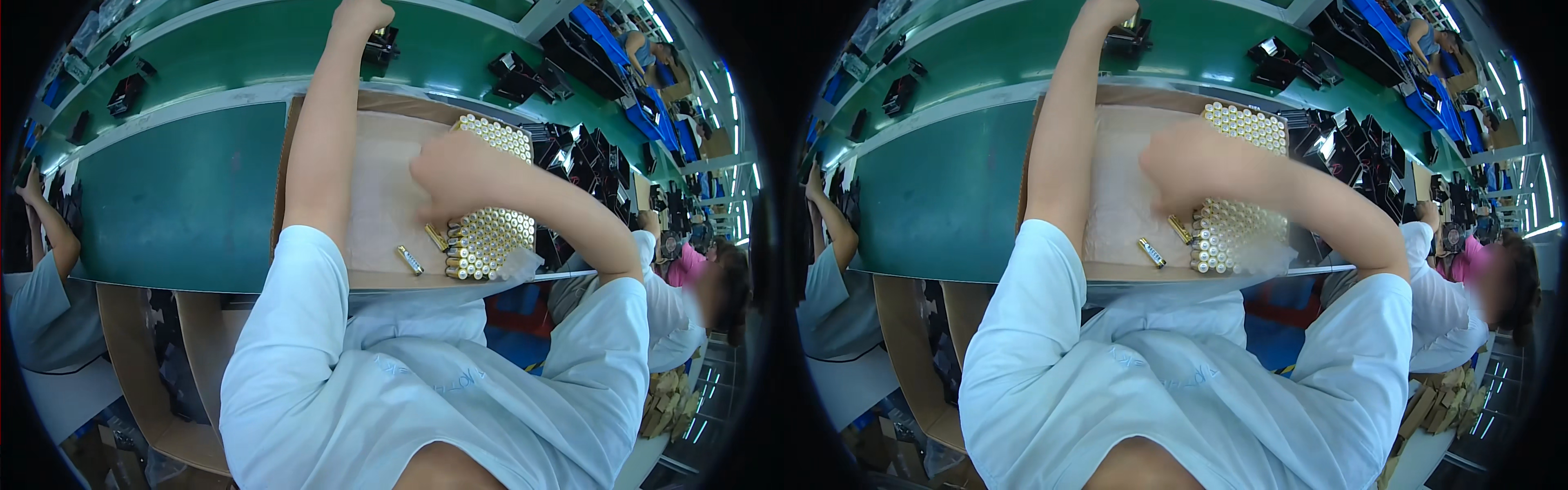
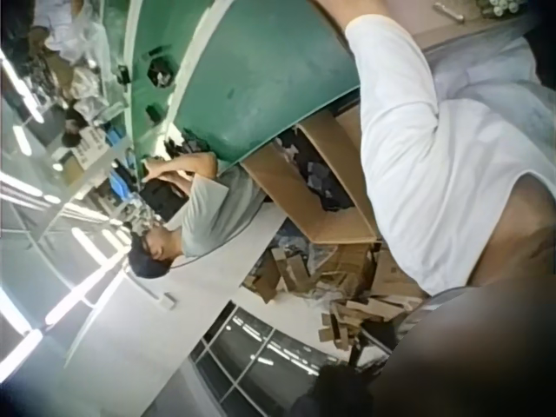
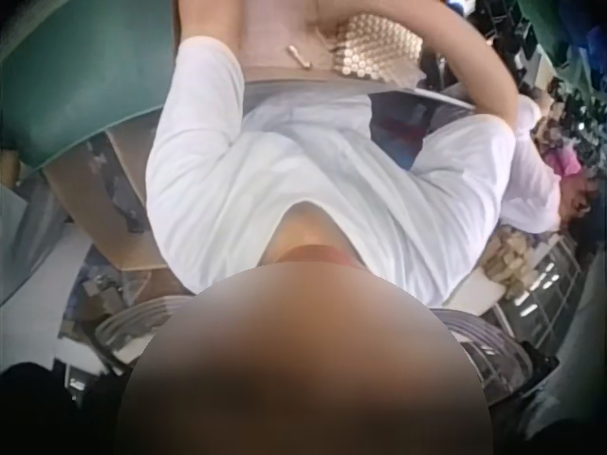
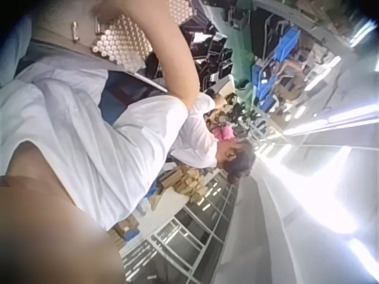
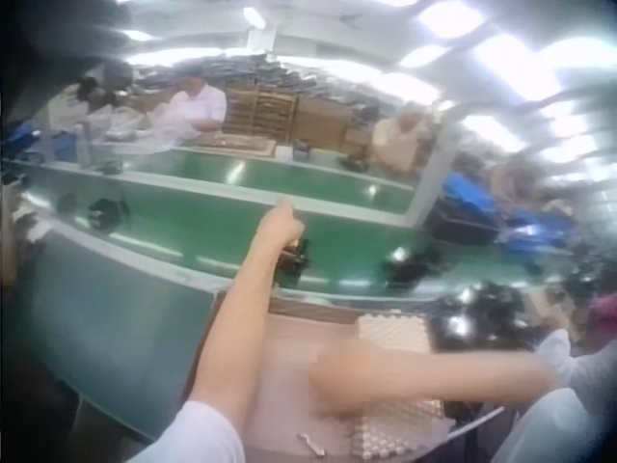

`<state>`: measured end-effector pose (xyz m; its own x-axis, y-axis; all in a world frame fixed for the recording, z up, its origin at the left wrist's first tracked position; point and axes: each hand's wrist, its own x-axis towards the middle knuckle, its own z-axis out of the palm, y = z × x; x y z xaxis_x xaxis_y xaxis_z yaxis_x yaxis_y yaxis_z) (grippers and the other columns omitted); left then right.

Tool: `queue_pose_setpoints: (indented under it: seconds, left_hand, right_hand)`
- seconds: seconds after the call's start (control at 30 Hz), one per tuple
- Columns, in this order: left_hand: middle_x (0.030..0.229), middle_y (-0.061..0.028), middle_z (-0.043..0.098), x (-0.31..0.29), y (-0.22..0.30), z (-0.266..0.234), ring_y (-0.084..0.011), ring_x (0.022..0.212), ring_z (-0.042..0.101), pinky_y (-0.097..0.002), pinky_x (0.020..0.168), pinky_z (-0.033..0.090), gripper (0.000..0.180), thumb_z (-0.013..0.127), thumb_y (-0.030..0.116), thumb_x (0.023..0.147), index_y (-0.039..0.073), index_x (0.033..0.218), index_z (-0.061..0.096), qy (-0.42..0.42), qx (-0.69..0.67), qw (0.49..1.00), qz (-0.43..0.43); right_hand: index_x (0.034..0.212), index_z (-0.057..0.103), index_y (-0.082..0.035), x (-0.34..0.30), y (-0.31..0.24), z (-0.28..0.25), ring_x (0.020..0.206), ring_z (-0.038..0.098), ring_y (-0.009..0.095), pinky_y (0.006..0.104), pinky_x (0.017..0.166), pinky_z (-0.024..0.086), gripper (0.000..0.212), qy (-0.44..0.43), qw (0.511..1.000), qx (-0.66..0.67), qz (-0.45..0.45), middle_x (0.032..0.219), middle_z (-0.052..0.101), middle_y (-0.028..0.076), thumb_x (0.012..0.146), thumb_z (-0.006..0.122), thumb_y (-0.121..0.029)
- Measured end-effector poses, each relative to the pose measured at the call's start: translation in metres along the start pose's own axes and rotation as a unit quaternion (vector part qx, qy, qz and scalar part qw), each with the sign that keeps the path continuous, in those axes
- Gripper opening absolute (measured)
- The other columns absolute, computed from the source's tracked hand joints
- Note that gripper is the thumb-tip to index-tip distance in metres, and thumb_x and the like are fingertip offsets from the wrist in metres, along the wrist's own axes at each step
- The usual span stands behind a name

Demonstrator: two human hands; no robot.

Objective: Manually sorting and placing small cylindrical batteries into organized packaging trays on a production line.

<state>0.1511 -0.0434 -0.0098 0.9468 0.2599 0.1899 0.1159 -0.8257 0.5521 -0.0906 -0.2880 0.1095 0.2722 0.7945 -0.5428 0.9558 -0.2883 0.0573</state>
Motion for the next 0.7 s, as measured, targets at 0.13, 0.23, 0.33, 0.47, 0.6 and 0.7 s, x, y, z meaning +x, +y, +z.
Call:
queue_pose_setpoints:
  seconds: [0.13, 0.23, 0.33, 0.47, 0.6, 0.7]
  left_hand:
    - [0.100, -0.0257, 0.069, -0.001, 0.022, 0.016, -0.0409, 0.093, 0.068, -0.0486, 0.081, 0.054, 0.032, 0.059, 0.011, 0.077, -0.002, 0.106, 0.065, 0.003, 0.011, 1.000, -0.002]
    - [0.103, -0.0253, 0.068, -0.006, 0.025, 0.016, -0.0424, 0.096, 0.067, -0.0521, 0.083, 0.053, 0.030, 0.059, 0.012, 0.079, 0.000, 0.106, 0.064, 0.015, 0.028, 0.999, -0.015]
    - [0.106, -0.0249, 0.068, -0.010, 0.034, 0.012, -0.0439, 0.100, 0.066, -0.0555, 0.085, 0.052, 0.028, 0.060, 0.013, 0.080, 0.003, 0.106, 0.064, 0.031, 0.044, 0.998, -0.023]
    - [0.117, -0.0245, 0.064, -0.031, 0.078, -0.005, -0.0429, 0.111, 0.062, -0.0584, 0.093, 0.047, 0.029, 0.063, 0.016, 0.081, 0.005, 0.107, 0.063, 0.029, 0.080, 0.996, -0.016]
    - [0.117, -0.0232, 0.064, -0.063, 0.086, 0.012, -0.0408, 0.101, 0.066, -0.0522, 0.086, 0.057, 0.046, 0.065, 0.007, 0.080, 0.006, 0.126, 0.060, 0.051, 0.010, 0.993, 0.105]
    - [0.116, -0.0210, 0.068, -0.082, 0.117, 0.036, -0.0378, 0.104, 0.068, -0.0437, 0.096, 0.054, 0.050, 0.062, 0.012, 0.084, 0.005, 0.133, 0.058, 0.030, -0.004, 0.985, 0.169]
  right_hand:
    - [0.079, 0.073, 0.000, -0.001, -0.008, 0.035, 0.064, 0.065, 0.036, 0.0433, 0.063, 0.055, 0.033, -0.019, 0.997, -0.030, -0.069, 0.075, 0.070, 0.018, 0.080, 0.069, -0.032]
    - [0.079, 0.073, 0.002, 0.002, -0.015, 0.035, 0.066, 0.066, 0.037, 0.0438, 0.064, 0.055, 0.031, -0.017, 0.997, 0.051, -0.060, 0.076, 0.071, 0.019, 0.081, 0.069, -0.029]
    - [0.080, 0.073, 0.003, 0.003, -0.021, 0.036, 0.066, 0.066, 0.038, 0.0441, 0.065, 0.055, 0.030, -0.028, 0.992, 0.110, -0.059, 0.077, 0.071, 0.019, 0.082, 0.068, -0.027]
    - [0.081, 0.072, 0.004, -0.001, -0.025, 0.045, 0.066, 0.065, 0.039, 0.0444, 0.064, 0.055, 0.030, -0.058, 0.974, 0.210, -0.057, 0.077, 0.071, 0.019, 0.082, 0.067, -0.026]
    - [0.079, 0.072, 0.003, 0.002, -0.041, 0.058, 0.065, 0.064, 0.037, 0.0430, 0.064, 0.054, 0.029, -0.059, 0.967, 0.233, -0.080, 0.073, 0.069, 0.019, 0.082, 0.065, -0.024]
    - [0.077, 0.071, 0.003, -0.003, -0.033, 0.058, 0.064, 0.063, 0.036, 0.0428, 0.064, 0.054, 0.028, -0.040, 0.969, 0.227, -0.087, 0.071, 0.068, 0.018, 0.083, 0.065, -0.024]
